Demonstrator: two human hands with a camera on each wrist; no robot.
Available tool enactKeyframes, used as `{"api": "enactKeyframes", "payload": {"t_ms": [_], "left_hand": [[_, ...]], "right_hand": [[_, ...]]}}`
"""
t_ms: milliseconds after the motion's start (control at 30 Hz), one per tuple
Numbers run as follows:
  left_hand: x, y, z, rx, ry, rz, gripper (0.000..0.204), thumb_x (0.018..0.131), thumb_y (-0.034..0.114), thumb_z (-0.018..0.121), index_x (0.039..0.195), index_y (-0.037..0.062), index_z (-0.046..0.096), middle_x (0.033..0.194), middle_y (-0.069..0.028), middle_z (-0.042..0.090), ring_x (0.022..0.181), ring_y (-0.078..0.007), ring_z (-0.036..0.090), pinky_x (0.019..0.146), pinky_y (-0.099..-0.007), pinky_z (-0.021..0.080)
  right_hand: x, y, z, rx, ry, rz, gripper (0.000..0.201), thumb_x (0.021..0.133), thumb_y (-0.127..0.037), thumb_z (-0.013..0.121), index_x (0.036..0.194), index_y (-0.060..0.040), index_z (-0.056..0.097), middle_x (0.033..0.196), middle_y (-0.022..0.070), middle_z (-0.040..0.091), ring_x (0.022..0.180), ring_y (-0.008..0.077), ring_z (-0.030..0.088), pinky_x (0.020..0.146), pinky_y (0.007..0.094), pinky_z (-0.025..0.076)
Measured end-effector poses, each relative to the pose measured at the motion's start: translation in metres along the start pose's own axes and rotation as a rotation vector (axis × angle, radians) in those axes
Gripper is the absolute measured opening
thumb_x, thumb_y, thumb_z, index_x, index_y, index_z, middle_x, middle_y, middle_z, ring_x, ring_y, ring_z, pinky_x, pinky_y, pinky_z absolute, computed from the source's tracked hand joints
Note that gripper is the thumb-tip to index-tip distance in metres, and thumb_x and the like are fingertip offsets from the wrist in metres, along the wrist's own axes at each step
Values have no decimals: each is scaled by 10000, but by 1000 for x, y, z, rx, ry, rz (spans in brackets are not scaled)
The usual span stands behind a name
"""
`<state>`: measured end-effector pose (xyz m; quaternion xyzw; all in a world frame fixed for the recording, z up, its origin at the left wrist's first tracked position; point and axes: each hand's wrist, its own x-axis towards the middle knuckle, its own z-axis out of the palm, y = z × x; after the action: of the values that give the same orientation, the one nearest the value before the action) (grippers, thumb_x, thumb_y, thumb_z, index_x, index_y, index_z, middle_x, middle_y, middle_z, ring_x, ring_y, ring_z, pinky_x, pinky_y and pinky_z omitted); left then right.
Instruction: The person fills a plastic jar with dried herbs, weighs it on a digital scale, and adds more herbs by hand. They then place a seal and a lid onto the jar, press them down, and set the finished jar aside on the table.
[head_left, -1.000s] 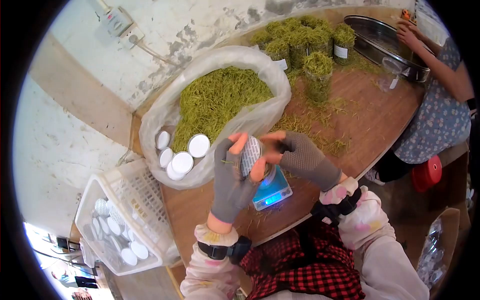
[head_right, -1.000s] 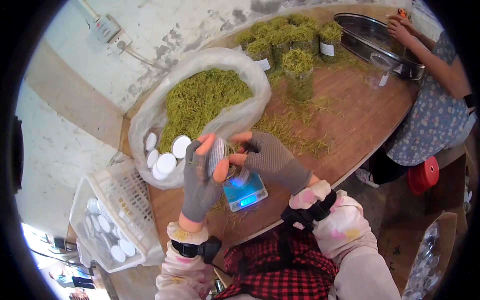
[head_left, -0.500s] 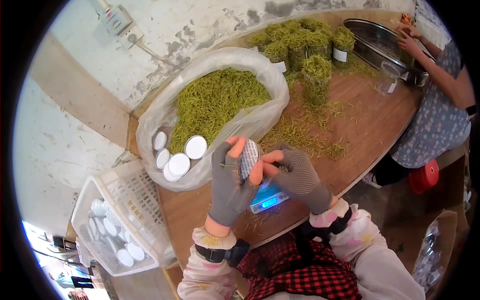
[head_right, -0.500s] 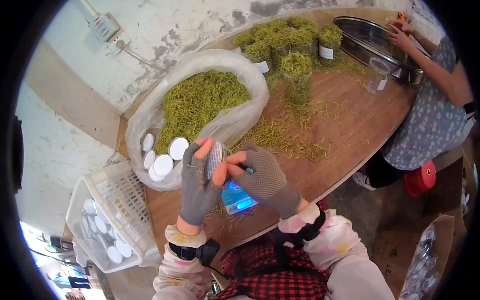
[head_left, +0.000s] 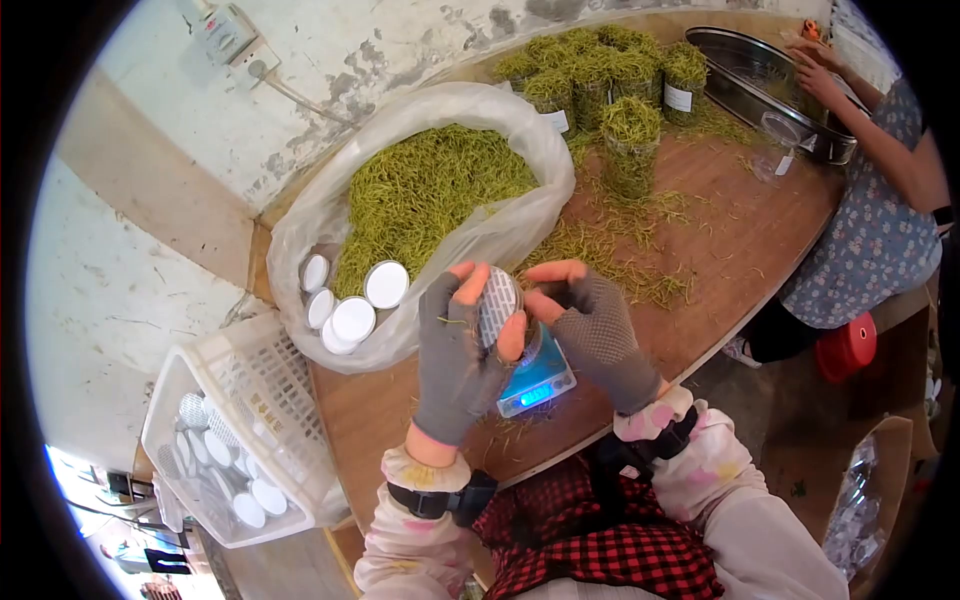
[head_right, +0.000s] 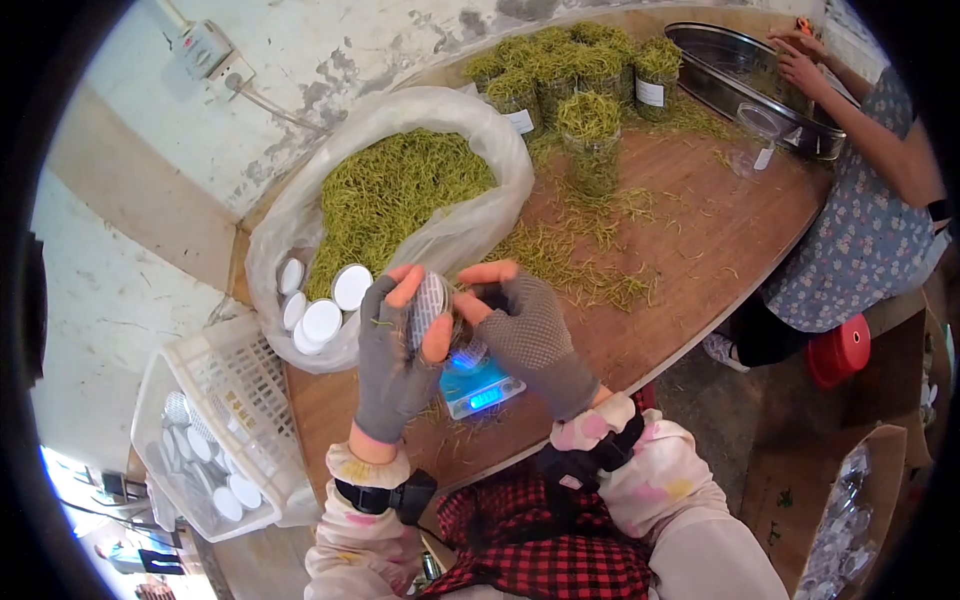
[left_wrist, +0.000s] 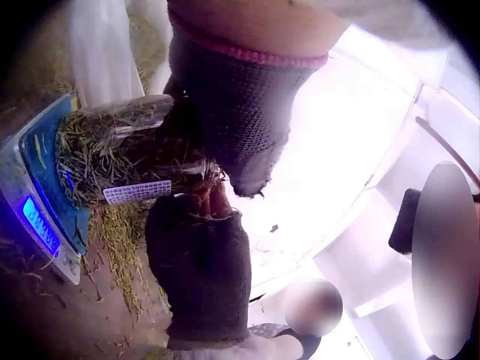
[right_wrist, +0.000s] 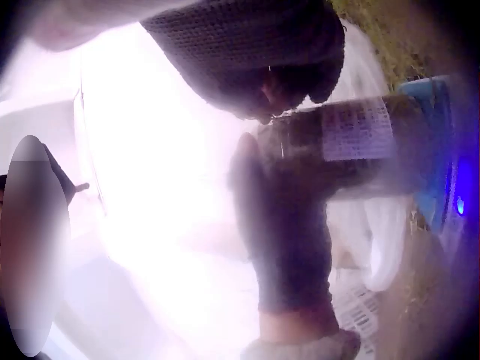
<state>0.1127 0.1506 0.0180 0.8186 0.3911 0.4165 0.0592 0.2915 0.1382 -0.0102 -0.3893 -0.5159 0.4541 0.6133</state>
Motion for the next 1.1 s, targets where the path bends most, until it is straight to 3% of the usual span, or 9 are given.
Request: {"api": "enactKeyframes", "payload": {"t_ms": [100, 300, 367, 567, 700, 800, 867, 967, 1100], "left_hand": [[-2, 0, -1, 15, -7, -6, 546, 982, 325, 679, 1408, 11, 550, 1362, -233, 536, 1209, -384, 567, 1035, -473, 469], [-1, 3, 1, -16, -1, -30, 548, 978, 319, 681, 1415, 16, 548, 1373, -233, 529, 1209, -381, 566, 1026, -470, 474], [-2, 2, 1, -41, 3, -44, 550, 978, 320, 683, 1417, 18, 547, 1375, -233, 528, 1209, -381, 566, 1023, -470, 475], [-2, 2, -1, -16, -31, -24, 634, 954, 331, 719, 1455, 9, 505, 1375, -273, 517, 1236, -438, 542, 1054, -507, 453], [-2, 0, 0, 5, -22, -1, 603, 977, 358, 694, 1450, 29, 515, 1390, -247, 515, 1226, -391, 560, 1042, -478, 465], [-1, 0, -2, -6, -45, 25, 700, 922, 361, 756, 1473, 26, 484, 1400, -268, 502, 1231, -426, 556, 1038, -497, 469], [1, 0, -3, 2, -63, 57, 774, 875, 350, 809, 1485, 20, 465, 1404, -285, 493, 1230, -456, 553, 1028, -514, 477], [1, 3, -3, 48, -92, 48, 864, 801, 304, 872, 1506, 49, 442, 1407, -282, 488, 1221, -465, 558, 1007, -515, 492], [-1, -1, -1, 71, -67, 48, 902, 737, 216, 910, 1498, 70, 449, 1378, -246, 510, 1205, -431, 579, 1004, -486, 501]], "right_hand": [[-7, 5, 4, 141, 181, 155, 328, 929, -142, 766, 1215, -30, 652, 984, 14, 674, 892, 104, 630, 813, 283, 542], [-25, 11, -7, -213, -40, -94, 445, 882, -132, 820, 1271, -47, 622, 1023, 26, 657, 896, 112, 632, 818, 279, 541], [-26, 10, -2, -1, 22, 16, 337, 895, -123, 808, 1190, -45, 664, 986, 40, 669, 855, 124, 639, 791, 291, 538], [-14, 0, -3, -106, 68, -51, 112, 932, -116, 766, 988, -31, 720, 897, 53, 687, 843, 128, 663, 738, 303, 532], [-4, 3, 0, -111, 85, -47, 112, 947, -113, 749, 1014, -26, 728, 936, 61, 702, 861, 122, 670, 744, 292, 533], [-8, 5, 3, -31, 44, 7, 166, 968, -113, 722, 1101, -13, 721, 972, 64, 718, 853, 131, 673, 764, 297, 547], [-13, 0, 7, 227, 105, 173, 297, 997, -91, 666, 1282, -10, 644, 1070, 79, 715, 928, 139, 671, 844, 301, 556], [-21, -5, 2, 539, 135, 231, 418, 1013, -58, 613, 1421, -26, 527, 1162, 81, 670, 1032, 143, 645, 938, 310, 539], [-28, -1, -1, 570, 133, 237, 450, 1016, -41, 593, 1452, -28, 483, 1219, 78, 620, 1104, 135, 611, 1000, 310, 510]]}}
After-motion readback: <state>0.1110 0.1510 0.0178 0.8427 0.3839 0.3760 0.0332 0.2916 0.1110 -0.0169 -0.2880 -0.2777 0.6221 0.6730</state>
